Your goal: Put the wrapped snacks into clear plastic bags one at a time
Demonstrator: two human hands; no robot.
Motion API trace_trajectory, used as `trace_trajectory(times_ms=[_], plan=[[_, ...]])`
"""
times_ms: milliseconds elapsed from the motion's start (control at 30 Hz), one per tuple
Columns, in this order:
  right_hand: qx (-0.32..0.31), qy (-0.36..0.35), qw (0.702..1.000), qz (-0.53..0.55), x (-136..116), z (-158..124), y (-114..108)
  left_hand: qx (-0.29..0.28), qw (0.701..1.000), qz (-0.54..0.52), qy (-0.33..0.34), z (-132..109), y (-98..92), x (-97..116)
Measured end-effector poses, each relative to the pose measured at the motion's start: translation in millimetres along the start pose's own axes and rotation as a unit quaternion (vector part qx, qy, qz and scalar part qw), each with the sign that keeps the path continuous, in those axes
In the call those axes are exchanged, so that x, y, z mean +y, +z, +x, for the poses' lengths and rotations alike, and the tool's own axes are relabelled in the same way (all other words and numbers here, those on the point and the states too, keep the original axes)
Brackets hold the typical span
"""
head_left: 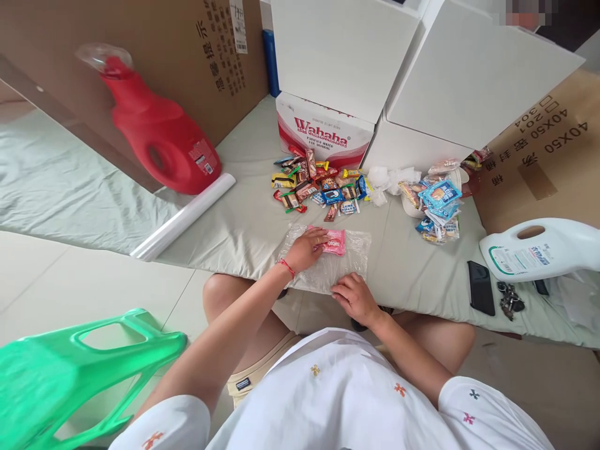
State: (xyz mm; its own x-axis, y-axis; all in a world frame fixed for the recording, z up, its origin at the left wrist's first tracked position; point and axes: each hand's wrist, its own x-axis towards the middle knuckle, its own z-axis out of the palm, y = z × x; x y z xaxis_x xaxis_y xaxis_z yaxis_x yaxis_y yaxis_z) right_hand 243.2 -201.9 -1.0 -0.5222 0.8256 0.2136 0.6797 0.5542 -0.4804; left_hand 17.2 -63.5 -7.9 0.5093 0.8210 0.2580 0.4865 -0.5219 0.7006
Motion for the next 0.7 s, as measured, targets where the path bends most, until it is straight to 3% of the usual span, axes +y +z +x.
trace_trajectory(times_ms=[267, 500, 700], plan=[[0.043, 0.016, 0.998, 0.040, -0.5, 5.9, -4.9, -0.013, 1.000, -0.014, 0.004, 2.4, -5.8, -3.7], [0.038, 0.020, 0.999, 0.022, 4.3, 9.3, -0.6, -0.016, 1.000, -0.015, 0.009, 3.7, -6.6, -3.8], [0.076, 0.023, 0.997, 0.007, -2.1, 24.3, -14.0, -0.026, 1.000, -0.008, 0.007, 3.8, -5.6, -4.9]])
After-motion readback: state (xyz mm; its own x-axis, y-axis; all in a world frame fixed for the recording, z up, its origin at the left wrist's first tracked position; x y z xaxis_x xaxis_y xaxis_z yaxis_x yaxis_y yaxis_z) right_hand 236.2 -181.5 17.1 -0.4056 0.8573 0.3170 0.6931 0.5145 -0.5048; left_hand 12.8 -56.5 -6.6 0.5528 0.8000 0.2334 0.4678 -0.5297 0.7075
